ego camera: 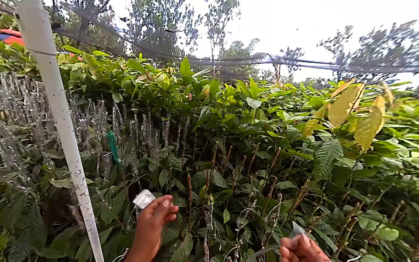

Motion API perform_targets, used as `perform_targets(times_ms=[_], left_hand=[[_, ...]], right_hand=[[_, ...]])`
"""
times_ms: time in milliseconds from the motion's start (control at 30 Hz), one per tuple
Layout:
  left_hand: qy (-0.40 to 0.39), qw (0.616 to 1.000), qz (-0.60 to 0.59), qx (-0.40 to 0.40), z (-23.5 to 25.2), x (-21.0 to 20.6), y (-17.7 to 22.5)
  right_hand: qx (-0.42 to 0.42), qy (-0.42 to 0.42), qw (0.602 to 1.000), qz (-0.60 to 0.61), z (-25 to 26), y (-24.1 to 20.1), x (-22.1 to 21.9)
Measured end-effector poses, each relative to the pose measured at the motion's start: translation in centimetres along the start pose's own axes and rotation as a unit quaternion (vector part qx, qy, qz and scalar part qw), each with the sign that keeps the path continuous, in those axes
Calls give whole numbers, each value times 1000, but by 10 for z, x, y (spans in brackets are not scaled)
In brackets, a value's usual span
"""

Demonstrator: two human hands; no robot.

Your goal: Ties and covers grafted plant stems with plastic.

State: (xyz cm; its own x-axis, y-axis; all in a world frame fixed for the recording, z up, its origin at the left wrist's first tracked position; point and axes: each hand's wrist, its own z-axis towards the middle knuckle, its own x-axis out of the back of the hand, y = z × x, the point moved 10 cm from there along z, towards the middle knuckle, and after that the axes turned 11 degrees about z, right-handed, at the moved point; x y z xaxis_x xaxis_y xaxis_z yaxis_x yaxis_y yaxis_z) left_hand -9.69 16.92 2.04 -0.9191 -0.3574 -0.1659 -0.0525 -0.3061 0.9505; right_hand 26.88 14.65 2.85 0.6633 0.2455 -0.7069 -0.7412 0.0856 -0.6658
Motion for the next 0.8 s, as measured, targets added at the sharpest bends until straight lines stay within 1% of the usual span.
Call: perform_targets(times_ms=[33, 67, 133, 167, 200, 233, 300, 367, 433, 567, 633, 700, 733, 767, 800], left_hand=[[-20, 996, 80, 18, 19, -8, -17], [-60, 985, 158, 43, 35, -21, -40], [-134, 947, 284, 69, 56, -51, -85], [-152, 933, 320, 68, 62, -63, -103], [-154, 929, 331, 66, 65, -73, -117], [-142, 932, 328, 63, 66, -78, -129], [-88, 951, 293, 45, 64, -79, -136], [-35, 975, 218, 26, 58, -72, -139], [-3, 990, 143, 11, 54, -62, -144], [17, 997, 70, 9, 59, -47, -152], [13, 999, 47, 17, 64, -44, -157], [-8, 1000, 6, 28, 67, -43, -161], [-20, 999, -15, 36, 67, -43, -163], [-33, 998, -33, 43, 68, -43, -164], [-49, 996, -56, 52, 69, -45, -166]], right_hand=[[-4, 20, 1000, -20, 10, -2, -1], [-11, 42, 998, -38, 21, 0, -4], [-21, 73, 995, -68, 42, 9, -9], [-19, 73, 994, -83, 52, 14, -11], [-16, 75, 991, -106, 60, 20, -13], [-13, 80, 988, -131, 67, 25, -14], [-24, 91, 981, -168, 79, 35, -19], [-55, 96, 978, -179, 88, 47, -26], [-91, 79, 976, -182, 99, 63, -40], [-120, 11, 972, -203, 121, 110, -81], [-143, -32, 959, -243, 130, 142, -98], [-148, -55, 931, -329, 150, 171, -101], [-141, -60, 904, -399, 165, 181, -97], [-131, -66, 862, -485, 182, 188, -91], [-126, -76, 810, -567, 196, 193, -86]])
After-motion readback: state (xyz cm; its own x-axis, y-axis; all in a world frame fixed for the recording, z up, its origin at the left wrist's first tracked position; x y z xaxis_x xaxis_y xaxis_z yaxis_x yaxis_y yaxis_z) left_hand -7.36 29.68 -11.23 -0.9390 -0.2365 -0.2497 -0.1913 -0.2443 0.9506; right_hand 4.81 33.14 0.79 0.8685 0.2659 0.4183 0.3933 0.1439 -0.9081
